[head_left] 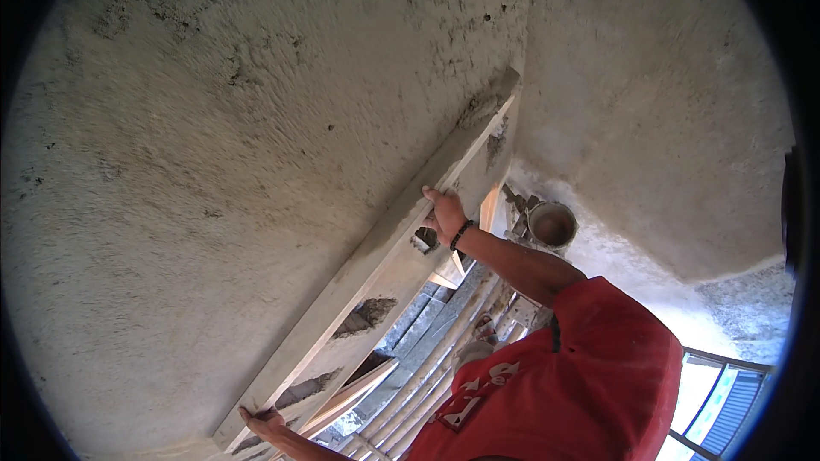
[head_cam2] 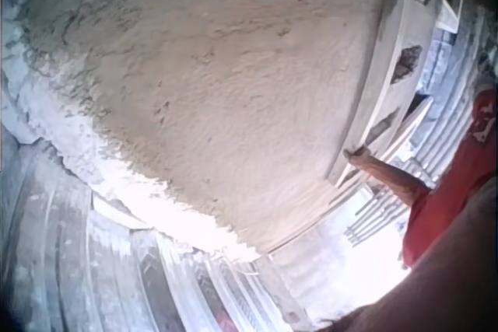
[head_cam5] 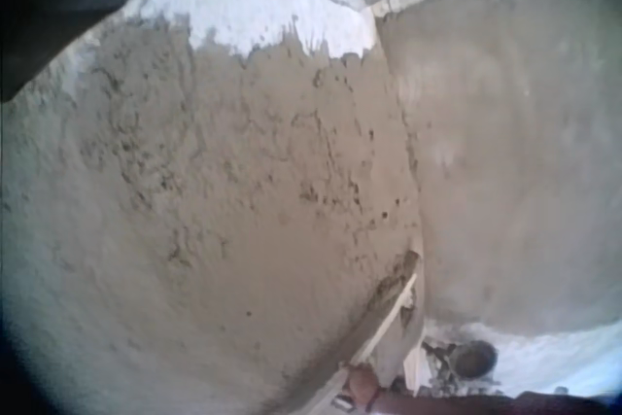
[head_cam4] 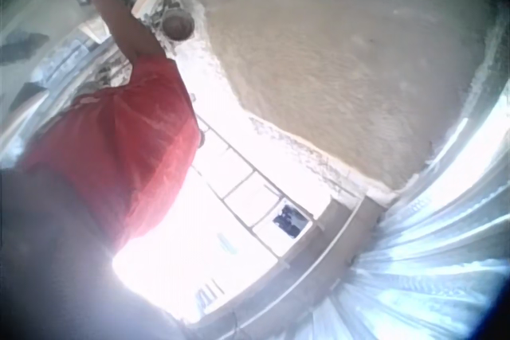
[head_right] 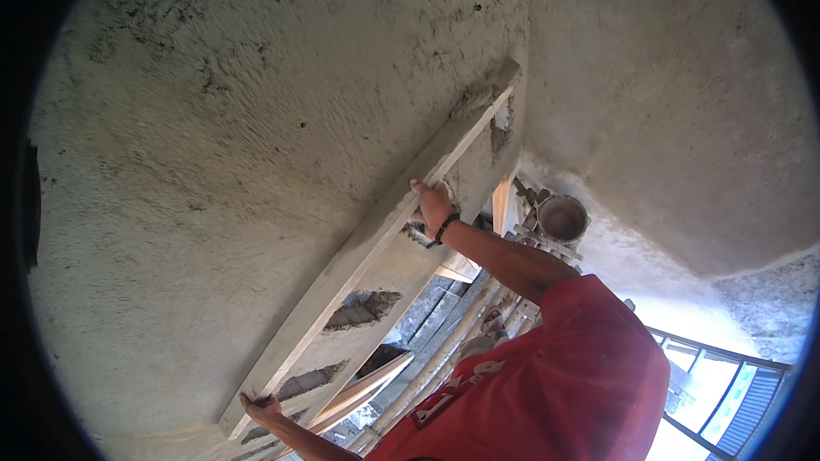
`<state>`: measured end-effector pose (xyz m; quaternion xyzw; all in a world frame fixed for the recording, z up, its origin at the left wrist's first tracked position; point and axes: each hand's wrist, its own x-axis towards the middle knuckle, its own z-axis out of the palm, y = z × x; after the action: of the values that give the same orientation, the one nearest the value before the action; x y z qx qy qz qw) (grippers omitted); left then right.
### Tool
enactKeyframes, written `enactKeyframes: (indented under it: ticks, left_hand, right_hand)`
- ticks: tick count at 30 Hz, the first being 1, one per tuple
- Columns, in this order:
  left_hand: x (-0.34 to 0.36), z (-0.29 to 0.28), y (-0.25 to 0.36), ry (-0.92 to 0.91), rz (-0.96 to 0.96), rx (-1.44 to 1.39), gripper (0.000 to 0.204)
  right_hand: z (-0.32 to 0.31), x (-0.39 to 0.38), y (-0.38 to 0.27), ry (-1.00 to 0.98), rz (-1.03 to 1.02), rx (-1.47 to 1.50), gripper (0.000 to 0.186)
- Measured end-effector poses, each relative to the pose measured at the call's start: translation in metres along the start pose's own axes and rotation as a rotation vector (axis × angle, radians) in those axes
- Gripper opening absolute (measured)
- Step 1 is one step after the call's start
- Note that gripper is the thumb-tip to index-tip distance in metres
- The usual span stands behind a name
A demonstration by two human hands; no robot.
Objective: The person applies plaster to a wall using a trowel and then smooths it using a long wooden leveling board.
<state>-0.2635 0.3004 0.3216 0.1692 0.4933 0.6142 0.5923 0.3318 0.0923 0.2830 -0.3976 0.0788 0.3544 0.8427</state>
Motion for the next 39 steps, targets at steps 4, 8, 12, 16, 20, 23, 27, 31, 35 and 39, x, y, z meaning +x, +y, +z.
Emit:
enactKeyframes:
  ticks: [4,8,12,16,20,23,27,31,35,39]
  left_hand:
    - [-0.005,0.004,0.013,0.03,0.035,-0.016,0.036]
    - [-0.009,0.007,0.031,0.059,0.053,0.022,0.035]
    - [-0.006,0.002,0.046,0.075,0.058,0.013,0.035]
    - [-0.002,-0.002,0.059,0.07,0.048,-0.006,0.041]
    - [-0.003,-0.003,0.069,0.134,0.079,-0.008,0.041]
    - [0.002,-0.006,0.076,0.128,0.09,-0.017,0.039]
    - [0.021,-0.022,0.097,0.15,0.077,-0.016,0.039]
    - [0.043,-0.04,0.127,0.124,0.127,0.046,0.042]
    - [0.052,-0.054,0.144,0.123,0.179,0.052,0.044]
    - [0.059,-0.059,0.154,0.126,0.213,0.066,0.051]
  right_hand:
    - [0.013,-0.013,-0.002,0.007,0.003,-0.027,0.038]
    - [0.03,-0.028,-0.004,0.043,-0.021,-0.073,0.033]
    - [0.049,-0.048,-0.008,0.013,-0.068,-0.051,0.032]
    - [0.062,-0.067,-0.011,-0.017,-0.083,-0.063,0.033]
    - [0.07,-0.077,-0.01,-0.055,-0.099,-0.054,0.037]
    - [0.078,-0.084,-0.008,-0.057,-0.109,-0.094,0.04]
    - [0.092,-0.099,-0.003,-0.088,-0.141,-0.115,0.041]
    - [0.103,-0.115,0.004,-0.217,-0.136,-0.135,0.044]
    - [0.113,-0.13,0.013,-0.245,-0.266,-0.243,0.043]
    - [0.133,-0.151,0.022,-0.245,-0.356,-0.336,0.045]
